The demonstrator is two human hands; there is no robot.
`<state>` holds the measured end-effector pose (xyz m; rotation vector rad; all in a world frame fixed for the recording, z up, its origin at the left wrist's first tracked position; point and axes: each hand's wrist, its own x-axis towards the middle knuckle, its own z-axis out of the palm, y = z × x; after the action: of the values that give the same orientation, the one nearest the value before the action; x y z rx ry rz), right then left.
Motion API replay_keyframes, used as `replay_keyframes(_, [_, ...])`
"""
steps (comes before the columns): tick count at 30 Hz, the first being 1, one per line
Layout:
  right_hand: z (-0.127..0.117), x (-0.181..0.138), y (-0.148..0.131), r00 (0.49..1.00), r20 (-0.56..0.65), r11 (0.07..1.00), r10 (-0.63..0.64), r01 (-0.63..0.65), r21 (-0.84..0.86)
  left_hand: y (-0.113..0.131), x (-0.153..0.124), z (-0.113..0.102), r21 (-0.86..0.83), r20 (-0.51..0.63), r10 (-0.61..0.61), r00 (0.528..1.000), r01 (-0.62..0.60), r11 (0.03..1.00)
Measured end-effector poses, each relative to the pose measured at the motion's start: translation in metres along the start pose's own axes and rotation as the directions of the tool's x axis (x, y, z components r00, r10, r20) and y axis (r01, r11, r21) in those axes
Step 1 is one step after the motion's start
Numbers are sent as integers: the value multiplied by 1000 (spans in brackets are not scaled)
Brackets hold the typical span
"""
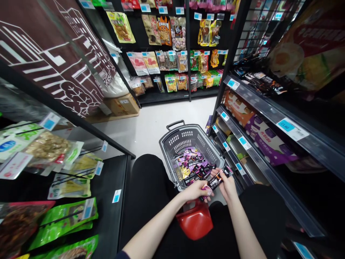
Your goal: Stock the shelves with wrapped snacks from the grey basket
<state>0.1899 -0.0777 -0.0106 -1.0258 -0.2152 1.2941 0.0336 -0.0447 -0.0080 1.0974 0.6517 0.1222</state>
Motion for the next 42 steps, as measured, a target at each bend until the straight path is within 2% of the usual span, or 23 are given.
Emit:
replay_keyframes(5, [-4, 3, -2, 998, -45, 999, -45, 45, 14, -11, 2, -2, 48, -9, -21, 1000, 21, 999])
replay_keyframes(9, [-5, -4, -5, 998, 37, 999, -44, 43, 11, -13, 2, -3, 76, 49, -37, 998, 34, 997])
replay_keyframes(13, [-8, -14, -10, 992, 127, 999, -16, 20, -32, -11, 2, 1, 103, 84, 20, 996, -29, 994])
replay_keyframes(18, [-11, -15, -13, 992, 127, 997, -5, 15, -78, -13, 4, 4, 71, 65, 16, 998, -20, 997])
replay_keyframes(21, [-10, -10, -12, 998, 58, 999, -37, 38, -22, -15, 5, 3, -14, 45, -38, 998, 38, 999])
replay_keyframes(26, [-13, 3, -16, 986, -115, 987, -120, 131, 92, -13, 3, 2, -219, 83, -78, 993, 95, 971])
replay_keyframes(28, [-18, 10, -20, 982, -132, 986, -135, 146, 80, -10, 3, 0, -300, 15, -80, 997, 80, 951])
replay_keyframes(30, [-25, 20, -26, 990, -103, 996, -92, 93, 4, -6, 4, -5, -356, -106, -82, 991, 39, 933])
replay_keyframes(31, [-28, 26, -28, 995, -90, 997, -54, 48, -61, -3, 4, -9, -333, -176, -98, 980, 35, 942])
replay_keyframes(33, [-33, 41, -30, 996, -94, 978, -2, -18, -208, 2, 5, -18, -187, -314, -155, 937, 99, 977])
replay_keyframes(35, [-32, 55, -28, 992, -118, 940, -41, -2, -342, 7, 2, -26, -4, -425, -181, 887, 198, 980])
replay_keyframes(38, [-17, 67, -22, 987, -96, 847, -130, 60, -528, 13, -11, -29, 248, -550, -100, 829, 277, 928])
replay_keyframes(39, [-9, 69, -19, 988, -83, 821, -131, 61, -568, 13, -15, -29, 432, -610, -46, 791, 381, 817])
replay_keyframes(40, [-2, 73, -18, 987, -65, 799, -146, 78, -596, 13, -19, -30, 493, -604, -22, 797, 395, 775])
replay_keyframes(42, [12, 82, -21, 985, -29, 746, -171, 110, -656, 9, -20, -36, 586, -549, 15, 836, 372, 720])
